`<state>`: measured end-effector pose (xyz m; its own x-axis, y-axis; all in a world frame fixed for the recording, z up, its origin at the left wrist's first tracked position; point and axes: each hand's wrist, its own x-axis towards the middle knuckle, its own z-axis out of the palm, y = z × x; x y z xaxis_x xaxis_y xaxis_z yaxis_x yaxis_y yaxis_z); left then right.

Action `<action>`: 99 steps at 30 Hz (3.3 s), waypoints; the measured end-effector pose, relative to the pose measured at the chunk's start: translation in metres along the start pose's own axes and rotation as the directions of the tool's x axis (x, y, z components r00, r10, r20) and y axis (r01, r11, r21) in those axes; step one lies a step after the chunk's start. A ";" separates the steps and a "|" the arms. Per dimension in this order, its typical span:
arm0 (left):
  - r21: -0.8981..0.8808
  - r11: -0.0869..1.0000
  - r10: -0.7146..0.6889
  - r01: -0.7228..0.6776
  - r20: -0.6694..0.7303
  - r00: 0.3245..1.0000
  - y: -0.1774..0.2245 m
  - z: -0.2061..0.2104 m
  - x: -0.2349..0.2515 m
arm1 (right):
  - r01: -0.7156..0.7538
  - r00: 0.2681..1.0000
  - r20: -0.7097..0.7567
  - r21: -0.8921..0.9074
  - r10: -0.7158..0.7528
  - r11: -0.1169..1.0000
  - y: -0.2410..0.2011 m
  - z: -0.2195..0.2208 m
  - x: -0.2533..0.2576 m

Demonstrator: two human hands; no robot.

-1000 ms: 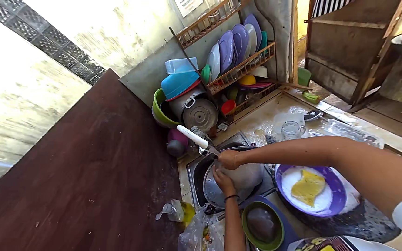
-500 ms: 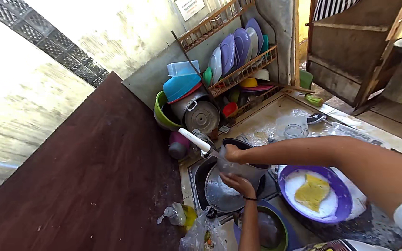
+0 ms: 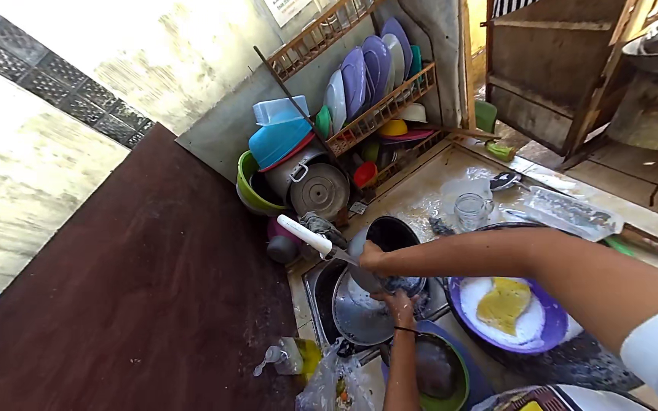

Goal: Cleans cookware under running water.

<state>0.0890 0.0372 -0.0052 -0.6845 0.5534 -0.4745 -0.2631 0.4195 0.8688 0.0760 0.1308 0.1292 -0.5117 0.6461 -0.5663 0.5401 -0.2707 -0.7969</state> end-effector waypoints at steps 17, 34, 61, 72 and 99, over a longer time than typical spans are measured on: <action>-0.194 0.975 -0.073 0.106 0.169 0.983 0.028 -0.135 0.014 | 0.914 0.294 0.659 -0.406 -0.692 0.002 0.092 -0.074 0.031; 0.093 0.640 0.767 -0.763 -0.133 0.627 0.030 -0.066 0.039 | 0.804 0.560 0.742 -0.595 -0.369 0.024 -0.027 -0.035 0.003; -0.144 0.969 0.196 -0.202 -0.050 0.979 0.067 -0.071 0.046 | 0.224 0.927 0.331 -0.107 -0.177 0.969 -0.053 -0.016 -0.038; 0.550 0.213 0.592 -0.808 0.585 0.554 0.131 -0.060 0.037 | 0.674 0.737 0.550 -0.552 -0.392 0.491 0.021 -0.088 -0.003; -0.155 0.969 -0.218 0.194 -0.160 0.963 0.012 -0.083 -0.016 | 0.667 0.720 0.633 -0.744 -0.285 0.032 0.131 -0.023 0.122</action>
<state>0.0405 -0.0267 0.0247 -0.7101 0.3264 -0.6238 -0.4928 0.4024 0.7715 0.0995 0.1904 -0.0396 -0.9453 0.0903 -0.3134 0.1730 0.9534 -0.2472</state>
